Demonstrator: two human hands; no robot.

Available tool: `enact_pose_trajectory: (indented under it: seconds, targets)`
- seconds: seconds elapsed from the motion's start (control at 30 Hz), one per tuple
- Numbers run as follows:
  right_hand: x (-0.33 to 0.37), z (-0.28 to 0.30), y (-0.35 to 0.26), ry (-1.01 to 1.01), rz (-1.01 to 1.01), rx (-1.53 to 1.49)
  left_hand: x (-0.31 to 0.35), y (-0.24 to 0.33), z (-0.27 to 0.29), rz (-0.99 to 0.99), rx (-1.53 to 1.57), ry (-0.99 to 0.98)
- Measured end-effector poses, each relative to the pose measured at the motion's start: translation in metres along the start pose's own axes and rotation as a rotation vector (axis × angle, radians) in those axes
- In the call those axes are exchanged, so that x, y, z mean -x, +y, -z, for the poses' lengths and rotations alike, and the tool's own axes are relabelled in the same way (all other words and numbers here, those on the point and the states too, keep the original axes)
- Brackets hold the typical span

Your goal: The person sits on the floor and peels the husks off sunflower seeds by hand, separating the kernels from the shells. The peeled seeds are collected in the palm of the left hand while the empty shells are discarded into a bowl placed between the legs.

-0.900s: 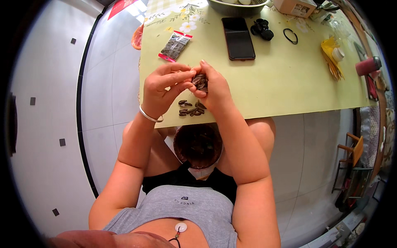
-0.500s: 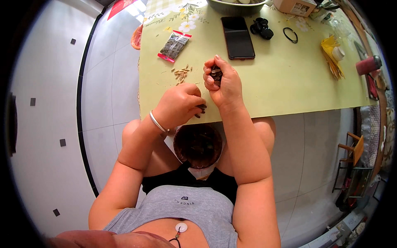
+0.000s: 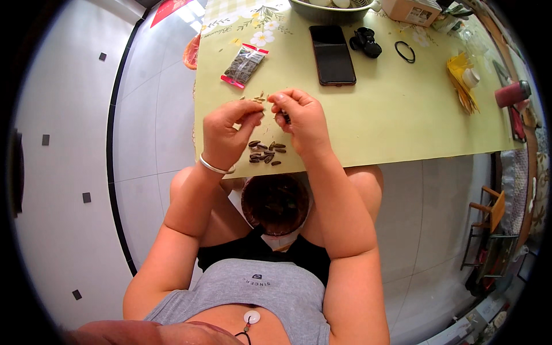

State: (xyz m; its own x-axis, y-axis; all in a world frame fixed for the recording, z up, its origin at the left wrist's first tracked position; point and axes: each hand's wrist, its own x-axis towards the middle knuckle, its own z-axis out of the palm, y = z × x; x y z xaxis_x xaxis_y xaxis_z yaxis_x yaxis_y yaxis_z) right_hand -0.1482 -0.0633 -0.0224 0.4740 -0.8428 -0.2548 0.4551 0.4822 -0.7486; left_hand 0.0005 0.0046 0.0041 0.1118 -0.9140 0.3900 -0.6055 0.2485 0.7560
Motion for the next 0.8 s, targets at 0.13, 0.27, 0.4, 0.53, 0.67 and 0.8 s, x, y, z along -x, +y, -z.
enact_pose_trajectory:
  seconds: [0.13, 0.27, 0.4, 0.53, 0.67, 0.8]
  targets:
    - [0.001, -0.007, 0.014, -0.027, 0.027, 0.073, -0.003, -0.007, -0.003, -0.197, -0.18, 0.094]
    - [0.002, -0.007, 0.017, 0.015, 0.061, 0.142, 0.0, -0.007, -0.008, -0.28, -0.35, 0.113]
    - [0.002, -0.008, 0.019, 0.038, 0.088, 0.256, 0.003, -0.011, -0.011, -0.33, -0.429, 0.102]
    - [0.001, -0.01, 0.019, 0.016, 0.18, 0.342, 0.004, -0.01, -0.011, -0.329, -0.383, 0.1]
    - [0.001, -0.005, 0.015, -0.045, 0.076, 0.188, 0.004, -0.005, -0.008, -0.265, -0.349, 0.056]
    - [0.002, -0.006, 0.012, -0.056, 0.02, 0.11, 0.001, -0.002, -0.002, -0.18, -0.185, 0.032]
